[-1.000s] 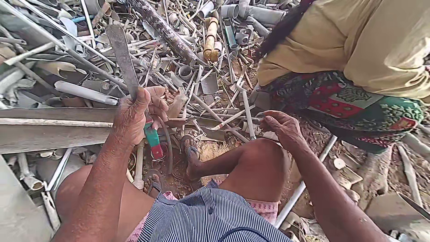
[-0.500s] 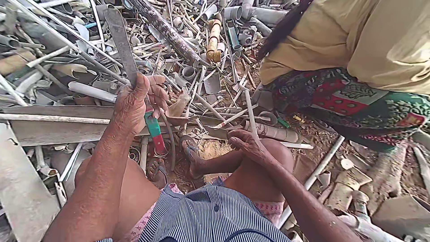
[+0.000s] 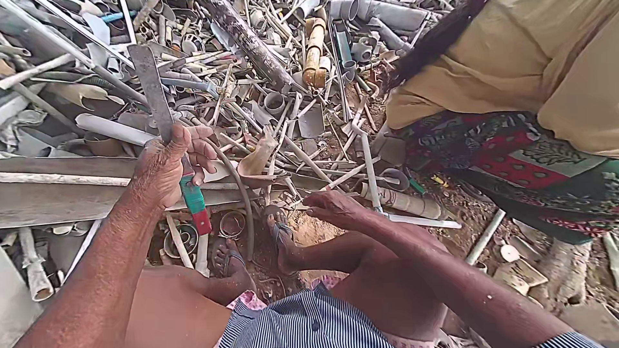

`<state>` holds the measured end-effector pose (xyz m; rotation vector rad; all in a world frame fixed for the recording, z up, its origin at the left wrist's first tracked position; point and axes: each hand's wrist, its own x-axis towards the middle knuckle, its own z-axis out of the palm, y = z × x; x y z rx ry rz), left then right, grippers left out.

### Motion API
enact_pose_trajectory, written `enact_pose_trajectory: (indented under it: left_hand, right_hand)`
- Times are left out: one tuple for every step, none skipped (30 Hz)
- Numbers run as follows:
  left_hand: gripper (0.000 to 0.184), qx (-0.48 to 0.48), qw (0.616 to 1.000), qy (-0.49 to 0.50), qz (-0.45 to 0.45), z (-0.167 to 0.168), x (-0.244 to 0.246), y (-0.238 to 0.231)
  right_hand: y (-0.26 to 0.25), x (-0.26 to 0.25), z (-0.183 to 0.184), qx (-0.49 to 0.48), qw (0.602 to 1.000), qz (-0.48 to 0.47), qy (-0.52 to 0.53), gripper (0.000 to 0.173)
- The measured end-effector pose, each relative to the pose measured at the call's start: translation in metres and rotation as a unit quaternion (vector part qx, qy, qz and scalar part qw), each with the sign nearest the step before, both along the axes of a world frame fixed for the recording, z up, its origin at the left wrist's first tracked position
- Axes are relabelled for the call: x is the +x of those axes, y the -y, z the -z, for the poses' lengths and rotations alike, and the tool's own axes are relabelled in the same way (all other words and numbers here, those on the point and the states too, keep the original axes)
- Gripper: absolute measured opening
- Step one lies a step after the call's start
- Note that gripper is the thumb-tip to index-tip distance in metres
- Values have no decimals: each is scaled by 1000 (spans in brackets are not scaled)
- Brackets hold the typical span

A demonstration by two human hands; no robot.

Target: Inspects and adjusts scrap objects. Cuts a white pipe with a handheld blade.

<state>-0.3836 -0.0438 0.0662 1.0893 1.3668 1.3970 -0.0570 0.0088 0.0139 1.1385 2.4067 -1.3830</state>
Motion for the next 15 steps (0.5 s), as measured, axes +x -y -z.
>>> enact_pose_trajectory:
  left_hand:
    - [44, -16, 1000, -6, 2, 4, -12, -7]
    - [44, -29, 999, -12, 5, 9, -23, -15]
    - [43, -39, 999, -17, 8, 13, -36, -25]
    - [41, -45, 999, -22, 10, 16, -48, -36]
    - [40, -47, 999, -23, 10, 21, -60, -48]
    - [39, -46, 999, -20, 9, 27, -71, -60]
    - [39, -45, 999, -14, 7, 32, -82, -73]
    - [39, -43, 999, -6, 3, 37, -94, -86]
    - [39, -39, 999, -1, 0, 41, -104, -97]
    - [40, -38, 999, 3, -3, 46, -113, -104]
    - [42, -38, 999, 10, -6, 51, -118, -108]
    - [42, -36, 999, 21, -14, 55, -121, -108]
    - [43, -34, 999, 32, -25, 57, -122, -103]
    - [43, -27, 998, 39, -32, 58, -124, -95]
    - [42, -15, 998, 40, -38, 58, -127, -84]
  right_hand:
    - [-15, -16, 0, -1, 999, -26, 40, 32]
    - [-31, -35, 1, -1, 996, -53, 75, 33]
    - [-47, -56, 5, 0, 992, -79, 97, 33]
    - [-63, -78, 10, 4, 989, -105, 103, 32]
    - [-78, -101, 16, 8, 986, -128, 108, 32]
    - [-92, -125, 23, 14, 985, -142, 101, 32]
    - [-104, -151, 29, 19, 984, -152, 92, 32]
    - [-114, -178, 34, 23, 984, -158, 79, 32]
    - [-120, -204, 39, 23, 984, -163, 69, 32]
    - [-122, -227, 45, 18, 984, -170, 58, 33]
    - [-117, -245, 52, 9, 982, -182, 53, 33]
    - [-109, -258, 60, -4, 979, -197, 43, 33]
    - [-99, -269, 67, -20, 975, -217, 34, 33]
    - [-87, -276, 72, -35, 971, -237, 24, 33]
    - [-75, -280, 77, -42, 965, -257, 15, 32]
